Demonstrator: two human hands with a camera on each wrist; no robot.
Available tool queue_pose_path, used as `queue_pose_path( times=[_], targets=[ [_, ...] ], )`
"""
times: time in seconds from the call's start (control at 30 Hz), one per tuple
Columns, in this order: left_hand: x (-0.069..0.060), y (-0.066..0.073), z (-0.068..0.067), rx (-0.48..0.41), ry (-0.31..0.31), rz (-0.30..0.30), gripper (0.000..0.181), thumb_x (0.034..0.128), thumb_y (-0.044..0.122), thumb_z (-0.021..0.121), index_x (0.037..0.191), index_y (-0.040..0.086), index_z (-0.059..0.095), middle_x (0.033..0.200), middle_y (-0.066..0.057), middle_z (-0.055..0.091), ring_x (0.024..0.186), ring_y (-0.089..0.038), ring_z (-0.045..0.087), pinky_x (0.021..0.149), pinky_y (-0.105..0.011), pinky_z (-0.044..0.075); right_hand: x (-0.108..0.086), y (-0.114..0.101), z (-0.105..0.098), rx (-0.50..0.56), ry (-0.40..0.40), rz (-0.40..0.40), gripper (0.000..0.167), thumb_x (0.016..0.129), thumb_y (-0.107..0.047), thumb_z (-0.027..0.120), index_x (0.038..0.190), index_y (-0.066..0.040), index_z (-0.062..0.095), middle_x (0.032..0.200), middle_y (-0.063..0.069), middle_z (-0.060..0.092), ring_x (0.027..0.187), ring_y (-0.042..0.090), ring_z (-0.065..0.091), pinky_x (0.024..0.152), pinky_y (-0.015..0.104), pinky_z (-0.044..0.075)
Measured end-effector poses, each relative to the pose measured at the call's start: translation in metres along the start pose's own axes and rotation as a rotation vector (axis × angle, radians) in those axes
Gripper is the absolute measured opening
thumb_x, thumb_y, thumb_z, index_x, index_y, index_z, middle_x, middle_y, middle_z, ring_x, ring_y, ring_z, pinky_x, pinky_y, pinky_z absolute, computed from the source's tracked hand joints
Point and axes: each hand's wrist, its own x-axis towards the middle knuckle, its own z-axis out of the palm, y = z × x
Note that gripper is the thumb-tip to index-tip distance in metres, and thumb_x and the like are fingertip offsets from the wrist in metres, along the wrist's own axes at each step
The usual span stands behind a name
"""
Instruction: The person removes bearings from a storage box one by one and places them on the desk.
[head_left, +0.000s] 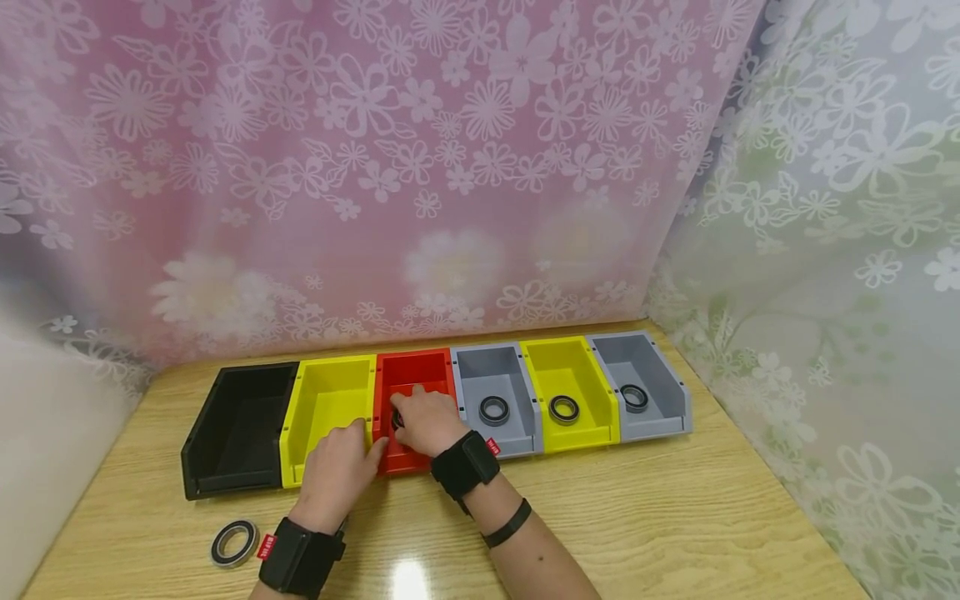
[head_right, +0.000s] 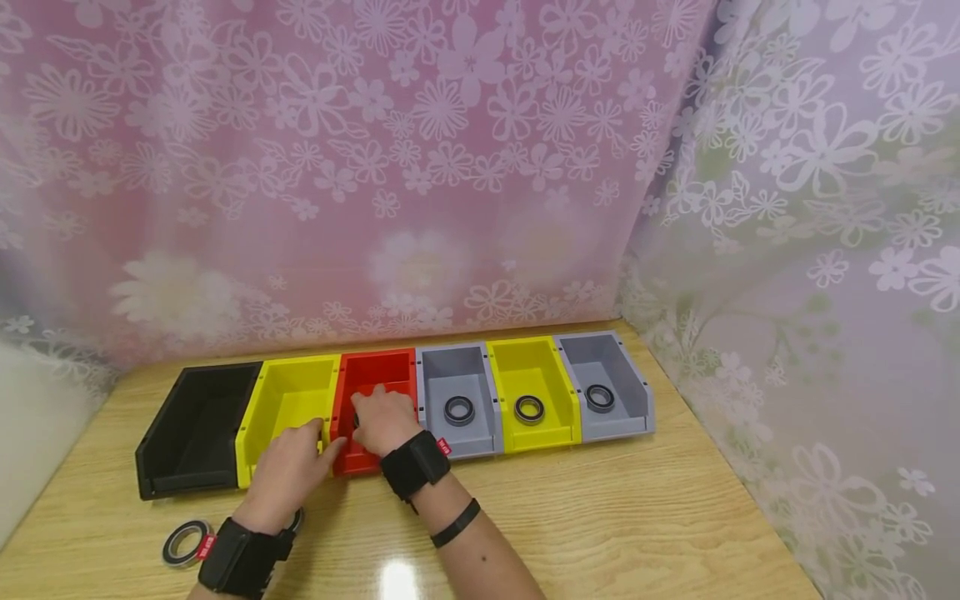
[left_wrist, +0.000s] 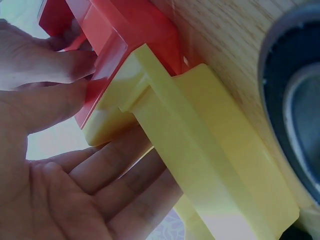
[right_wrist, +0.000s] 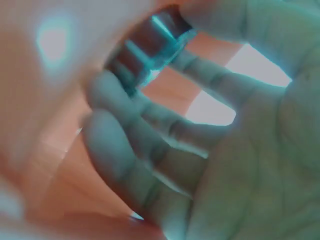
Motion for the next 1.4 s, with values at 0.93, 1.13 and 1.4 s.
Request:
queue_pose_path(
  times=[0.93, 1.13, 1.4],
  targets=[
    [0.002, -0.004, -0.001, -0.002, 0.031, 0.024, 0.033, 0.093, 0.021, 0.078, 0.098, -0.008, 0.063, 0.058, -0.003, 0.038, 0.045, -0.018, 0.04, 0.046, -0.028, 0.029, -0.067, 0.012, -0.09, 0.354, 0.03, -0.078, 0.035, 0.095, -0.023, 0.069, 0.121, -0.001, 0.063, 0.095, 0.004, 0.05, 0.066, 0.014, 0.056, 0.062, 0.023, 0.049],
    [0.002, -0.004, -0.003, -0.003, 0.032, 0.036, 0.032, 0.0928, 0.021, 0.078, 0.096, -0.007, 0.062, 0.058, -0.003, 0.039, 0.045, -0.018, 0.041, 0.046, -0.028, 0.029, -0.079, 0.006, -0.084, 0.23, 0.057, -0.16, 0.033, 0.095, -0.028, 0.069, 0.116, -0.002, 0.065, 0.091, 0.002, 0.051, 0.061, 0.011, 0.053, 0.057, 0.02, 0.047],
    [0.0, -0.004, 0.001, 0.005, 0.019, 0.022, 0.032, 0.0927, 0.021, 0.078, 0.095, -0.006, 0.063, 0.058, -0.003, 0.041, 0.046, -0.017, 0.041, 0.046, -0.028, 0.03, -0.091, 0.005, -0.037, 0.033, 0.024, -0.218, 0.028, 0.092, -0.035, 0.072, 0.103, -0.01, 0.067, 0.083, -0.003, 0.049, 0.059, 0.005, 0.046, 0.05, 0.016, 0.039]
  ],
)
